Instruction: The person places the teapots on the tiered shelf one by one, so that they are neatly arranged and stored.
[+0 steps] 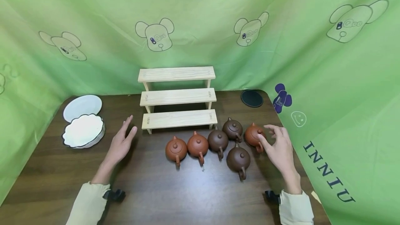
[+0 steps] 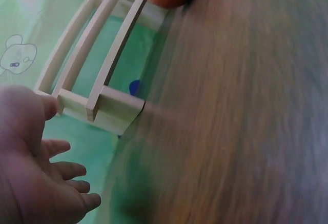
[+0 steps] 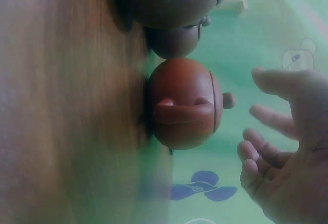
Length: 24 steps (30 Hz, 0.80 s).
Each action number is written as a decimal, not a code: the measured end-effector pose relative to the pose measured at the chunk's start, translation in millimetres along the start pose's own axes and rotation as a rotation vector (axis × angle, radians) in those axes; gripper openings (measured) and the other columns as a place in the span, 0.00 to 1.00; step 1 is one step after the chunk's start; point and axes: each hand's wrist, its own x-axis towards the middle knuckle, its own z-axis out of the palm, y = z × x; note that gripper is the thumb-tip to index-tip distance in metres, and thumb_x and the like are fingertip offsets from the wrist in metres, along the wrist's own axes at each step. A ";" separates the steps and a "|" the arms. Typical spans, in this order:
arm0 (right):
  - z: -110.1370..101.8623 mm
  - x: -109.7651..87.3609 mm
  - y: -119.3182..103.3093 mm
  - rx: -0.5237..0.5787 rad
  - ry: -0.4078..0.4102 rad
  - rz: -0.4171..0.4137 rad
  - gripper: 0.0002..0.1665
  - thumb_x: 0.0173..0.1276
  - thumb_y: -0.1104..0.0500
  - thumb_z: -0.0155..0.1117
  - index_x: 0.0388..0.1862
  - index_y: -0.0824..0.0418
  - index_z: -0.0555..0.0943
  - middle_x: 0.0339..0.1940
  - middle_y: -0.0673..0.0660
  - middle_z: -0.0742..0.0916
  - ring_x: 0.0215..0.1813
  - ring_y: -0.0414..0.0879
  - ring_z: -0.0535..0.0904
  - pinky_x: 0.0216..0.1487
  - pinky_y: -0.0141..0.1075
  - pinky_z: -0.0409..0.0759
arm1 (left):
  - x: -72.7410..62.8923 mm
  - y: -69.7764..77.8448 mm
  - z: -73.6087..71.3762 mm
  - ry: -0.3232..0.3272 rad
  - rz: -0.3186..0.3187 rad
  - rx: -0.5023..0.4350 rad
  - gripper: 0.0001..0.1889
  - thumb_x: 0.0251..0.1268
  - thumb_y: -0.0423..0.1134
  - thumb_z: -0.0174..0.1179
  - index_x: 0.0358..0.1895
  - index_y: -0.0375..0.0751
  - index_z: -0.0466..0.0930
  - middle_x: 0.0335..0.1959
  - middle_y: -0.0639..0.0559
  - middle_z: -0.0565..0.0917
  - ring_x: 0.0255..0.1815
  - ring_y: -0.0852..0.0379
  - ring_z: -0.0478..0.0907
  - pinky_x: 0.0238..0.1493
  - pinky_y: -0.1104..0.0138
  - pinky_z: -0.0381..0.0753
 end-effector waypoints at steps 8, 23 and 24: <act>-0.1 -5.8 1.6 0.034 -0.023 0.151 0.16 0.70 0.59 0.84 0.44 0.64 0.84 0.34 0.57 0.86 0.32 0.31 0.75 0.35 0.19 0.72 | 22.6 -32.8 26.9 0.190 0.019 -0.233 0.30 0.89 0.54 0.57 0.86 0.49 0.70 0.83 0.40 0.72 0.84 0.39 0.67 0.82 0.54 0.73; 1.1 -15.0 14.6 0.078 -0.168 0.291 0.19 0.79 0.49 0.76 0.37 0.62 0.83 0.26 0.48 0.83 0.28 0.36 0.75 0.30 0.30 0.72 | 22.2 -6.7 41.2 0.228 0.000 -0.640 0.22 0.92 0.34 0.52 0.80 0.32 0.72 0.72 0.28 0.80 0.65 0.59 0.83 0.61 0.73 0.85; 1.4 -15.0 15.8 0.087 -0.170 0.306 0.19 0.79 0.49 0.76 0.37 0.63 0.83 0.25 0.48 0.83 0.28 0.36 0.75 0.30 0.30 0.73 | 22.6 -6.4 42.2 0.227 -0.006 -0.646 0.22 0.92 0.34 0.51 0.80 0.32 0.72 0.72 0.27 0.80 0.63 0.62 0.83 0.61 0.73 0.84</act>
